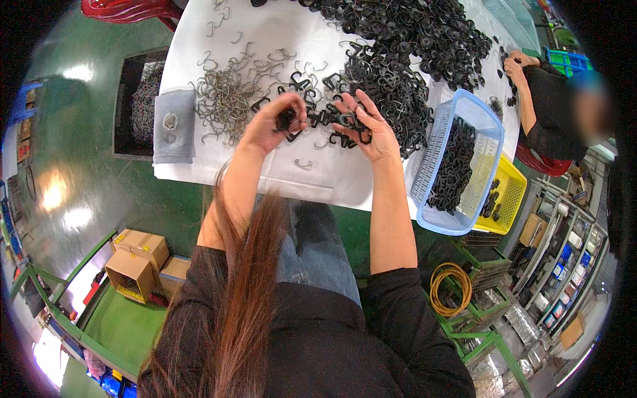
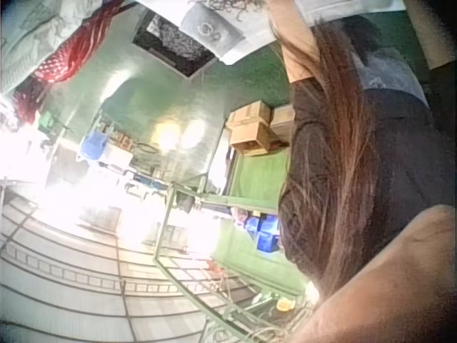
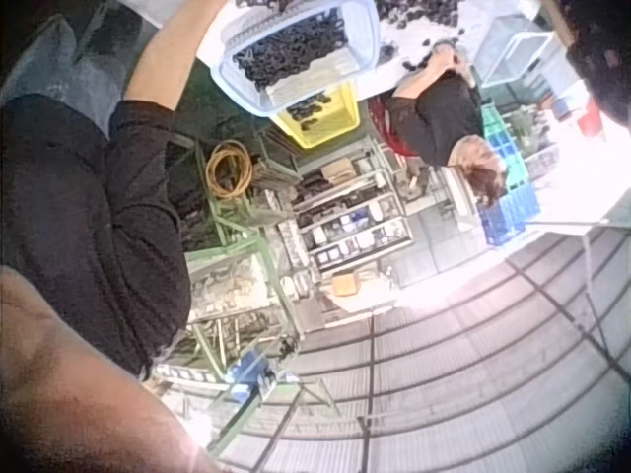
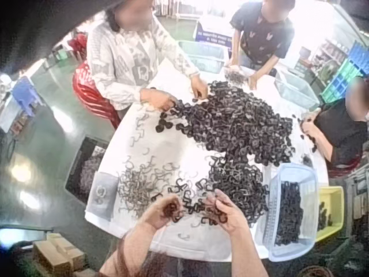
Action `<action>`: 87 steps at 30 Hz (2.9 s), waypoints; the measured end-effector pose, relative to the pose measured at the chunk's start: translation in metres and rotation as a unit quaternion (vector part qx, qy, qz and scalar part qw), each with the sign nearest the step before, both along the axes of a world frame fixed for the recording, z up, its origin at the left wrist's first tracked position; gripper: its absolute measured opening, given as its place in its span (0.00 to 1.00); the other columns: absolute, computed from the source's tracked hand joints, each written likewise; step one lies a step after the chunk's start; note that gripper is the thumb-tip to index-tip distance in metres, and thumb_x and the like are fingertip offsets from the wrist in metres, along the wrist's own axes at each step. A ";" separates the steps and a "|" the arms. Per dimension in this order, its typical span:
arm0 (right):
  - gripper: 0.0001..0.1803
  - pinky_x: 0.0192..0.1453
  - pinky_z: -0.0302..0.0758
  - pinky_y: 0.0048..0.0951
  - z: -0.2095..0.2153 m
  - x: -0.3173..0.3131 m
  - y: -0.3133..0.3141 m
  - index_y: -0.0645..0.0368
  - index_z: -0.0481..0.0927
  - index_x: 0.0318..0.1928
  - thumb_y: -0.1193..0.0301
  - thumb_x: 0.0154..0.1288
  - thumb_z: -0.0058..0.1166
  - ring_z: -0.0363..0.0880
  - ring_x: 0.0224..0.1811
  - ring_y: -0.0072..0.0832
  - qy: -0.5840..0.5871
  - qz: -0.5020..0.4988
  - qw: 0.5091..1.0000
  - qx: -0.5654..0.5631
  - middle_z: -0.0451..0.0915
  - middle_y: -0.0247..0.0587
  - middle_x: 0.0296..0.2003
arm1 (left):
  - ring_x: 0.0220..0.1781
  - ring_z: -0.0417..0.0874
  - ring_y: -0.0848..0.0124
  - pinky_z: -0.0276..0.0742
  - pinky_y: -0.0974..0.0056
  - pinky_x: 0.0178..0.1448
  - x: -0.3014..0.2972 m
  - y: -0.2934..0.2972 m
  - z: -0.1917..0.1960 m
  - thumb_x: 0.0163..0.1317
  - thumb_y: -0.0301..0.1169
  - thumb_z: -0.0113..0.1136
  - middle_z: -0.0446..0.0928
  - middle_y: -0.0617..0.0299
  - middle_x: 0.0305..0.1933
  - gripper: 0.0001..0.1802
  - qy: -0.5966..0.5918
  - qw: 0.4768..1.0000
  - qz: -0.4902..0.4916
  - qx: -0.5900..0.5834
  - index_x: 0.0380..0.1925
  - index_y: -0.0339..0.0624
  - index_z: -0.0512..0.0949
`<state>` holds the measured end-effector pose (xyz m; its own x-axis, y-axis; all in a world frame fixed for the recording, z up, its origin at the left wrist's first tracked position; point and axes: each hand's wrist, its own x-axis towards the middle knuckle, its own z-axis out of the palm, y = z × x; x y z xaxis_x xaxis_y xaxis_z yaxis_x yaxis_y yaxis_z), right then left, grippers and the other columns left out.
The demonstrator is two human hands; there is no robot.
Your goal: The person sorts small metal hooks on a white table, separating them into piles by type and color. They repeatedly pick up hooks, inspect them, and place them into designated areas on the table.
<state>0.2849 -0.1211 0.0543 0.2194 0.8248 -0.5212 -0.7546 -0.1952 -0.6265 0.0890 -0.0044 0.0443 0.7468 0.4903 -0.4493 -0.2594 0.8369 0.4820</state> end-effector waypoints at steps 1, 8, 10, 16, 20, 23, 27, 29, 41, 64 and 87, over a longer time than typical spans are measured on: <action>0.23 0.48 0.78 0.40 0.002 -0.001 0.001 0.55 0.64 0.62 0.78 0.65 0.44 0.70 0.59 0.39 -0.024 0.007 1.000 -0.006 0.71 0.46 0.57 | 0.30 0.75 0.72 0.72 0.68 0.31 0.007 -0.004 -0.006 0.60 0.35 0.57 0.75 0.64 0.27 0.09 0.074 0.995 -0.051 0.050 0.34 0.42 0.78; 0.23 0.43 0.79 0.31 0.007 0.001 0.000 0.57 0.66 0.60 0.81 0.63 0.42 0.75 0.55 0.37 -0.080 -0.048 0.994 -0.052 0.73 0.47 0.55 | 0.29 0.78 0.69 0.72 0.65 0.35 0.045 -0.027 -0.046 0.55 0.36 0.61 0.79 0.61 0.29 0.13 0.396 0.800 -0.007 0.452 0.34 0.38 0.80; 0.22 0.41 0.80 0.30 0.005 0.006 0.000 0.59 0.67 0.58 0.83 0.63 0.41 0.77 0.52 0.37 -0.126 -0.068 0.984 -0.105 0.73 0.51 0.54 | 0.29 0.79 0.65 0.73 0.62 0.36 0.054 -0.013 -0.046 0.54 0.35 0.61 0.79 0.58 0.29 0.12 0.440 0.720 0.035 0.536 0.33 0.38 0.80; 0.14 0.28 0.73 0.29 -0.011 0.007 0.008 0.59 0.75 0.47 0.66 0.64 0.52 0.72 0.23 0.25 -0.227 0.034 0.954 -0.194 0.75 0.37 0.26 | 0.43 0.78 0.56 0.74 0.54 0.44 0.099 0.009 -0.040 0.50 0.43 0.66 0.74 0.55 0.43 0.20 0.519 0.600 -0.071 0.605 0.40 0.46 0.76; 0.16 0.39 0.74 0.36 -0.028 -0.019 0.012 0.57 0.80 0.34 0.60 0.48 0.66 0.79 0.35 0.36 -0.690 0.227 0.646 -0.234 0.79 0.43 0.31 | 0.39 0.80 0.55 0.74 0.55 0.43 0.106 0.017 -0.044 0.49 0.41 0.67 0.77 0.56 0.43 0.19 0.493 0.626 -0.112 0.594 0.38 0.45 0.76; 0.16 0.40 0.74 0.36 -0.035 -0.029 0.015 0.57 0.80 0.32 0.60 0.47 0.66 0.78 0.36 0.37 -0.716 0.245 0.615 -0.222 0.78 0.42 0.29 | 0.26 0.78 0.64 0.72 0.63 0.33 0.093 0.033 -0.043 0.51 0.37 0.66 0.81 0.58 0.38 0.19 0.418 0.714 -0.079 0.557 0.42 0.42 0.76; 0.13 0.31 0.70 0.29 -0.022 -0.013 0.008 0.59 0.78 0.32 0.65 0.51 0.64 0.75 0.27 0.28 -0.551 0.252 0.770 -0.202 0.74 0.34 0.22 | 0.24 0.66 0.79 0.59 0.75 0.26 0.042 0.054 -0.027 0.58 0.37 0.62 0.72 0.66 0.31 0.20 0.143 0.977 -0.005 0.160 0.47 0.38 0.75; 0.11 0.21 0.59 0.18 -0.006 0.002 -0.003 0.61 0.77 0.30 0.67 0.54 0.62 0.65 0.21 0.18 -0.268 0.196 0.928 -0.168 0.70 0.27 0.21 | 0.27 0.66 0.78 0.58 0.75 0.24 0.007 0.058 -0.018 0.62 0.39 0.56 0.69 0.66 0.29 0.18 0.002 0.998 0.006 0.067 0.46 0.37 0.75; 0.12 0.30 0.73 0.36 -0.025 -0.029 0.036 0.60 0.75 0.38 0.63 0.62 0.50 0.78 0.26 0.38 -0.600 0.289 0.738 -0.105 0.80 0.46 0.26 | 0.26 0.74 0.74 0.70 0.68 0.27 -0.035 -0.024 -0.034 0.57 0.39 0.61 0.75 0.65 0.25 0.11 0.383 0.870 -0.021 0.310 0.34 0.45 0.77; 0.17 0.17 0.54 0.19 0.029 0.048 -0.041 0.65 0.79 0.42 0.69 0.52 0.63 0.60 0.13 0.14 -0.296 0.097 0.933 -0.183 0.68 0.27 0.15 | 0.35 0.81 0.59 0.77 0.58 0.35 -0.016 -0.071 -0.051 0.57 0.36 0.57 0.78 0.56 0.29 0.11 0.559 0.455 -0.122 0.682 0.33 0.42 0.70; 0.22 0.61 0.61 0.42 0.063 0.098 -0.124 0.62 0.72 0.50 0.72 0.52 0.57 0.66 0.55 0.46 -0.827 -0.119 0.505 -0.215 0.72 0.51 0.47 | 0.49 0.72 0.54 0.63 0.55 0.56 0.136 -0.091 0.013 0.44 0.30 0.63 0.75 0.52 0.43 0.19 0.328 0.710 0.209 0.588 0.40 0.40 0.75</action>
